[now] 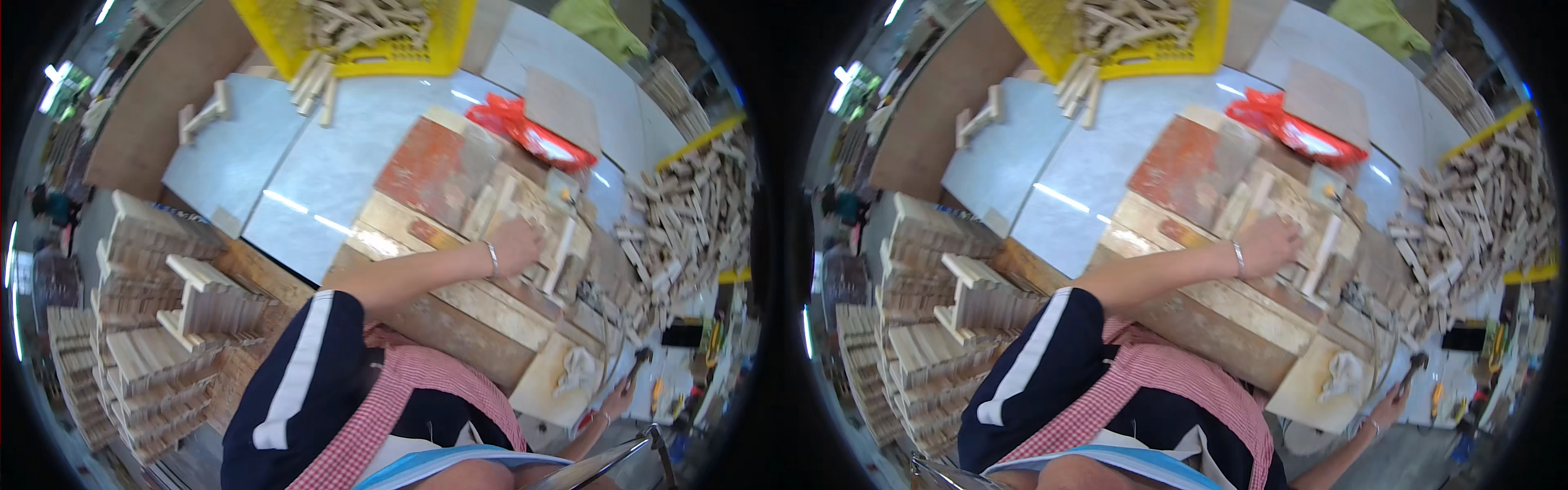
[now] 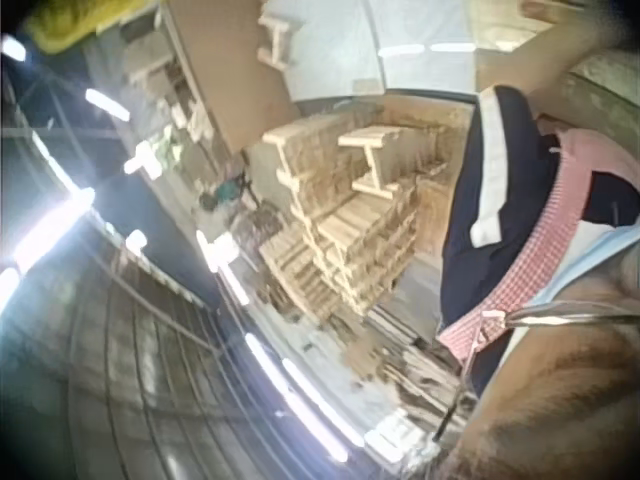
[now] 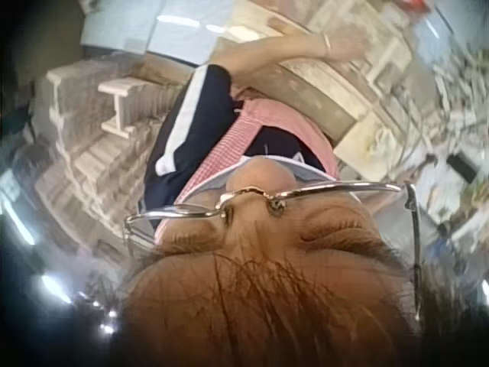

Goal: The person dumps wooden pieces from a basket onto the workbench, applies glue to them with a brush, wipes them with a cloth, and fits the wooden pieces together using a hammer to assemble wooden frames before stacking them.

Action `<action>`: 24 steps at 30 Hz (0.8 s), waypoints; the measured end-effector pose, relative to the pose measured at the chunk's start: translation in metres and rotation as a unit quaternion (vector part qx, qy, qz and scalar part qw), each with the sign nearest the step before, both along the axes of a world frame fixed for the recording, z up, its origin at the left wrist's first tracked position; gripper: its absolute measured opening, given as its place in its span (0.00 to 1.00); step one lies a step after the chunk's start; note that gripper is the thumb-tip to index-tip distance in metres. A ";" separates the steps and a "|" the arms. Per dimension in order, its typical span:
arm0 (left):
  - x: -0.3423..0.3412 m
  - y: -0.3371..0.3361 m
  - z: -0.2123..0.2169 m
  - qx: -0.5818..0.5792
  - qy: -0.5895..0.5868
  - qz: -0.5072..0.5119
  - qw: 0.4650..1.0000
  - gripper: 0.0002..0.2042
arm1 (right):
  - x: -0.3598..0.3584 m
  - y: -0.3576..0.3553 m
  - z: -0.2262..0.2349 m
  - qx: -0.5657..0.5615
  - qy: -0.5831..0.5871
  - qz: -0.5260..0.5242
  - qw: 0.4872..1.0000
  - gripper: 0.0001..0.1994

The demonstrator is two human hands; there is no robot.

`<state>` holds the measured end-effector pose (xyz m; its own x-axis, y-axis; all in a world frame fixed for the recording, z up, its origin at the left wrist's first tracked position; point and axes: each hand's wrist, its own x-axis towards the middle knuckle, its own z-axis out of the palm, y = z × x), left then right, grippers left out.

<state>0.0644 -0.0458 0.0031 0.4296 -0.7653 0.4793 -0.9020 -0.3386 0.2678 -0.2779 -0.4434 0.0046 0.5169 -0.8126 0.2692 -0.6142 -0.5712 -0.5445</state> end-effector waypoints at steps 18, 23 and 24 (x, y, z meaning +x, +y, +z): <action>-0.157 0.391 0.114 0.057 -0.004 0.581 0.812 0.11 | 0.074 -0.068 -0.014 -0.047 0.083 0.117 0.989 0.20; -0.224 0.481 0.088 0.121 0.047 0.704 0.698 0.12 | 0.093 -0.076 -0.016 -0.082 0.059 0.153 0.983 0.21; -0.231 0.493 0.083 0.133 0.061 0.714 0.685 0.13 | 0.097 -0.079 -0.018 -0.087 0.044 0.166 0.981 0.21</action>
<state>-0.1665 0.4471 0.0857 0.8553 0.4238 0.2979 0.4233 -0.9033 0.0697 -0.1811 -0.5226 -0.0129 0.7733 -0.5406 0.3313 -0.4183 -0.8277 -0.3741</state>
